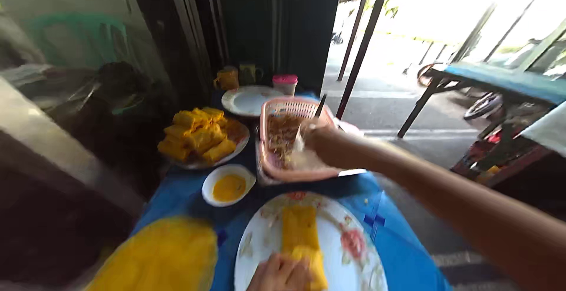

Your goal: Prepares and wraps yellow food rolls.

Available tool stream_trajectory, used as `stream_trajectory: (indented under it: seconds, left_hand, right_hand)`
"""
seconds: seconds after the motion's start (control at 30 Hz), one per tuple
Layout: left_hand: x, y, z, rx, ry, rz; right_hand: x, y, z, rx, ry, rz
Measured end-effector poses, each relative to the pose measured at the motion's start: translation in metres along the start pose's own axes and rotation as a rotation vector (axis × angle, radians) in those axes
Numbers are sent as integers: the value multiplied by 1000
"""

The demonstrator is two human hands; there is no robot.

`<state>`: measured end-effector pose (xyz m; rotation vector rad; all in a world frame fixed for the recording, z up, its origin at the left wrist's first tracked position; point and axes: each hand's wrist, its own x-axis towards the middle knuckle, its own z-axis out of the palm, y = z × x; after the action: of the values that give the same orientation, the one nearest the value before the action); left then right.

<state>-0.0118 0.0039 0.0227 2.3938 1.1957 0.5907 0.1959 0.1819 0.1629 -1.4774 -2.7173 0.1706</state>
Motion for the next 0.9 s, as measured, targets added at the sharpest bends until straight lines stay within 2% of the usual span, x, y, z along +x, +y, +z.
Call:
stream_trajectory:
  seconds: [0.1,0.17,0.27,0.33,0.4,0.5,0.7,0.9]
  left_hand:
    - [-2,-6,5,-38,105,-1]
    - [-2,-9,8,-74,153,-1]
    - [-2,-11,7,-135,152,-20]
    - [-2,-12,6,-160,135,-41]
    - [-4,-12,6,-147,134,-59]
    - [-9,-16,7,-134,122,-40]
    - [-7,-23,3,-83,10,115]
    - [7,-41,-6,-200,-39,218]
  right_hand:
    - [-68,-43,18,-76,377,-87]
    - [-111,-65,62,-39,526,-185]
    - [-159,-85,127,88,400,-203]
    - [-170,-88,154,73,326,-195]
    - [-172,-88,169,44,326,-194]
    - [-166,-88,173,79,348,-178]
    - [-160,-89,176,200,377,-114]
    - [-154,-85,165,524,345,35]
